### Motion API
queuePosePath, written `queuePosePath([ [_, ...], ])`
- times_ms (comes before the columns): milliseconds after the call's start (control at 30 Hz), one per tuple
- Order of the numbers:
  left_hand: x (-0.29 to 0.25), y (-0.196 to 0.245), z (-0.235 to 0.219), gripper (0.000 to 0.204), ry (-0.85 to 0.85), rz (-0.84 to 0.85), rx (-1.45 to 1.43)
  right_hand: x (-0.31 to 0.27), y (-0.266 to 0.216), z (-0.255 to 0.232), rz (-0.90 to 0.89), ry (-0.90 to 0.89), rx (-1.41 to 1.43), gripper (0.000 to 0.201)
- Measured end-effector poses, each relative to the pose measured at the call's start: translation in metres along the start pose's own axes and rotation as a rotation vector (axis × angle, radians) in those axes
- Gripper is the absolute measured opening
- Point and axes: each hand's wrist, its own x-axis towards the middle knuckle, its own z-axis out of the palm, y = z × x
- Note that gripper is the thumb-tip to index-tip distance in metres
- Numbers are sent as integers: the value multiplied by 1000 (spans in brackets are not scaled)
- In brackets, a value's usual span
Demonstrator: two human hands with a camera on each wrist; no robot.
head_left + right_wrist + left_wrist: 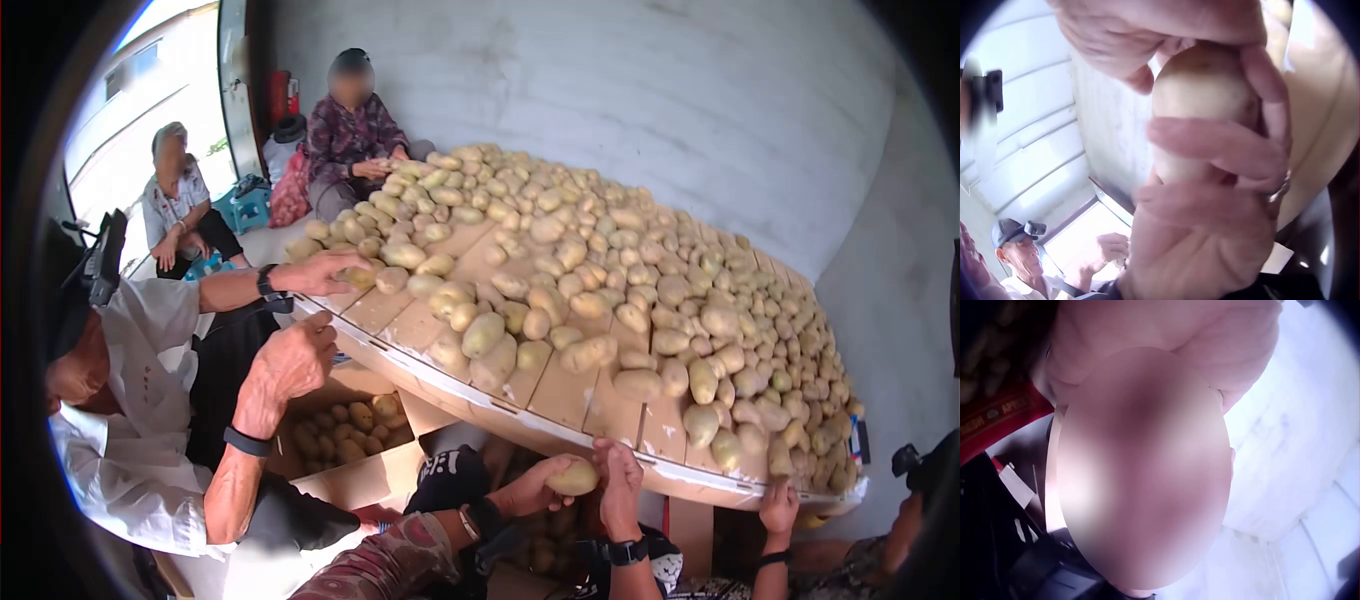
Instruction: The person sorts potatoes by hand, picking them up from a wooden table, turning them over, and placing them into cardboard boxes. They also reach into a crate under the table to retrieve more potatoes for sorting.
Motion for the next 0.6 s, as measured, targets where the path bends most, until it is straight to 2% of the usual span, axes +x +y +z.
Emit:
queuePosePath([
  [33,3,-3,-4,41,-12,9,-37,4,1,-4,-38,44,65,27],
  [100,3,-7,-3,41,81,-77,60,2,-9,-8,13,55,239,33],
  [133,-3,-12,1,41,90,-66,51,-6,-11,-15,21,40,234,33],
  [200,-6,-7,4,39,198,-113,149,-10,-20,-23,83,-318,521,44],
  [233,12,-22,-15,39,200,-94,138,-19,-30,-19,96,-463,321,55],
  [267,42,-53,-52,37,-2,179,444,-35,-55,1,122,-673,270,58],
  [333,25,-89,-72,36,-162,411,738,-56,-90,43,177,-984,223,63],
  [367,-2,-81,-61,37,-114,361,740,-60,-95,55,179,-1102,207,65],
  [433,-10,-21,-24,40,-91,329,788,-48,-88,51,103,-1066,141,65],
  [500,-7,25,5,47,-84,294,819,-32,-62,26,140,-928,246,65],
  [533,-7,32,5,49,-92,238,809,-30,-58,18,186,-890,265,64],
  [567,-12,37,2,49,-103,176,841,-28,-61,16,147,-869,255,61],
  [600,-12,32,-7,46,-68,47,574,-34,-65,19,191,-895,295,57],
])
